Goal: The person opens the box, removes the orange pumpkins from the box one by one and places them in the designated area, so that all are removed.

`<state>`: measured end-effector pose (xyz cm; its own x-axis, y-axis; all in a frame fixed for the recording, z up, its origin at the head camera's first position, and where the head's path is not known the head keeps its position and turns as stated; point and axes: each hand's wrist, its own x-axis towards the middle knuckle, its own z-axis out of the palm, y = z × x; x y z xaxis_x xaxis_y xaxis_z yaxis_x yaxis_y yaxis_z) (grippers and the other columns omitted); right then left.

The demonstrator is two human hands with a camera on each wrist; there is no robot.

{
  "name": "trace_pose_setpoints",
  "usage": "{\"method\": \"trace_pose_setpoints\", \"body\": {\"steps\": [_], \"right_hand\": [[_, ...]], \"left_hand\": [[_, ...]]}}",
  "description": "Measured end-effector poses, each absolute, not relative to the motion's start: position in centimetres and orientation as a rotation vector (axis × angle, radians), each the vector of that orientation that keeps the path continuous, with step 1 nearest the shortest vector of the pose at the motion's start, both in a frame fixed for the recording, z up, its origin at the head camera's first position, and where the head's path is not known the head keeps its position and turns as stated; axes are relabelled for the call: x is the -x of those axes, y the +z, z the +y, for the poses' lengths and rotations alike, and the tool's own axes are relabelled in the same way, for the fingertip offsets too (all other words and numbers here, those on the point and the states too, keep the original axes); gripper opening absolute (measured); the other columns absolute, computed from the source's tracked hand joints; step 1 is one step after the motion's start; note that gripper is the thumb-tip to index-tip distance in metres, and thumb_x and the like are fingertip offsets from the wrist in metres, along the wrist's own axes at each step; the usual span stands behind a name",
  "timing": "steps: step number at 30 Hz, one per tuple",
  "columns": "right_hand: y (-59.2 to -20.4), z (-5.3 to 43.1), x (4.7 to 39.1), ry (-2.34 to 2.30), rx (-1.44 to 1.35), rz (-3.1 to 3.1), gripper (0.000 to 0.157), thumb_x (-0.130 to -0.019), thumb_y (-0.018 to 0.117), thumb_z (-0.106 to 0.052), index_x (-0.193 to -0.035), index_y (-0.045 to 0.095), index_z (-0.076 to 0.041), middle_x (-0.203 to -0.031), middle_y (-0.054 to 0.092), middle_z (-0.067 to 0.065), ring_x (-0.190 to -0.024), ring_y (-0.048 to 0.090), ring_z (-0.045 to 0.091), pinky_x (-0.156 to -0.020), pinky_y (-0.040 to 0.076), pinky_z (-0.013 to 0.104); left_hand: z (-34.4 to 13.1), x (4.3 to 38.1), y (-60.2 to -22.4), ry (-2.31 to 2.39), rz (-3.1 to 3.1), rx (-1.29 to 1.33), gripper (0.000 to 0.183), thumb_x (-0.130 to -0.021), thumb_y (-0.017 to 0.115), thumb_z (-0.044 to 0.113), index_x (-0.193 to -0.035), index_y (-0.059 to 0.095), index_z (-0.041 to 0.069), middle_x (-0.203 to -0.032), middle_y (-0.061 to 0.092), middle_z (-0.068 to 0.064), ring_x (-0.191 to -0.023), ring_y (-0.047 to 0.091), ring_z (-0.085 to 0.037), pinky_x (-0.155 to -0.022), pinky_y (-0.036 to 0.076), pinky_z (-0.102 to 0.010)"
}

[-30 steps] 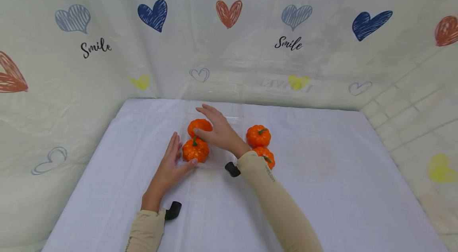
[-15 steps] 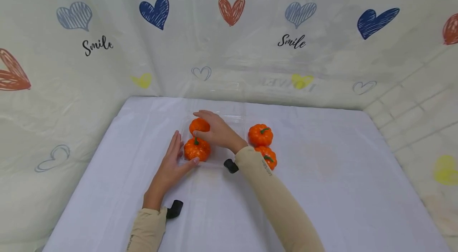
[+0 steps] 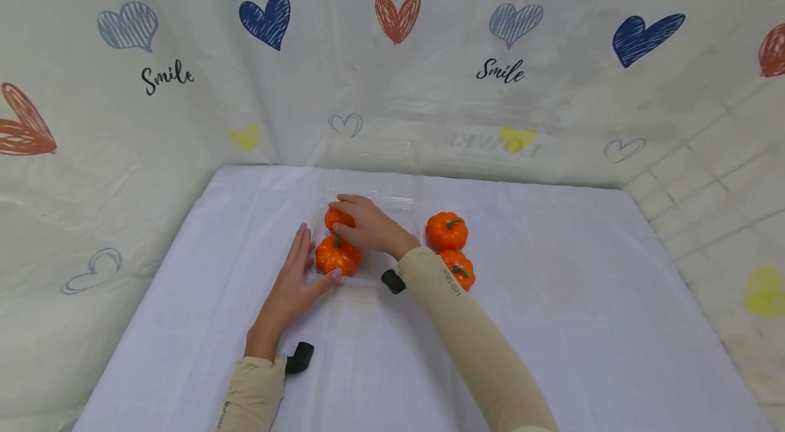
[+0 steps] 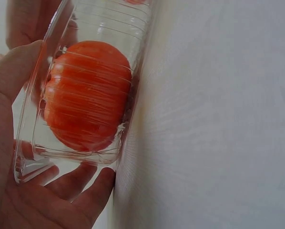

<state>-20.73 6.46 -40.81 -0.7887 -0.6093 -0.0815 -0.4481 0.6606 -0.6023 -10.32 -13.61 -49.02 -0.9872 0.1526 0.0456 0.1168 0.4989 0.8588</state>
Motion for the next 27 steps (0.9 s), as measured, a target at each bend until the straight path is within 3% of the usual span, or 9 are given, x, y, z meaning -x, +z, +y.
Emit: {"method": "trace_pose_setpoints", "body": {"steps": [10, 27], "right_hand": [[-40.3, 7.1, 20.7, -0.898, 0.863, 2.639, 0.049, -0.101, 0.066, 0.003, -0.15, 0.063, -0.005, -0.163, 0.049, 0.015, -0.152, 0.043, 0.032, -0.122, 0.037, 0.047], [-39.7, 8.1, 20.3, -0.994, 0.873, 2.725, 0.049, -0.1, 0.07, 0.003, -0.147, 0.066, -0.01, -0.159, 0.054, 0.011, -0.149, 0.048, 0.03, -0.118, 0.043, 0.045]], "left_hand": [[-13.6, 10.3, -48.8, 1.553, 2.672, -0.239, 0.115, -0.095, 0.074, 0.062, -0.173, 0.006, 0.012, -0.179, -0.003, 0.009, -0.163, 0.013, -0.024, -0.127, 0.022, -0.053], [-13.4, 10.2, -48.5, 1.511, 2.677, -0.195, 0.114, -0.095, 0.073, 0.064, -0.173, 0.007, 0.013, -0.179, -0.004, 0.009, -0.163, 0.013, -0.024, -0.126, 0.024, -0.054]]}}
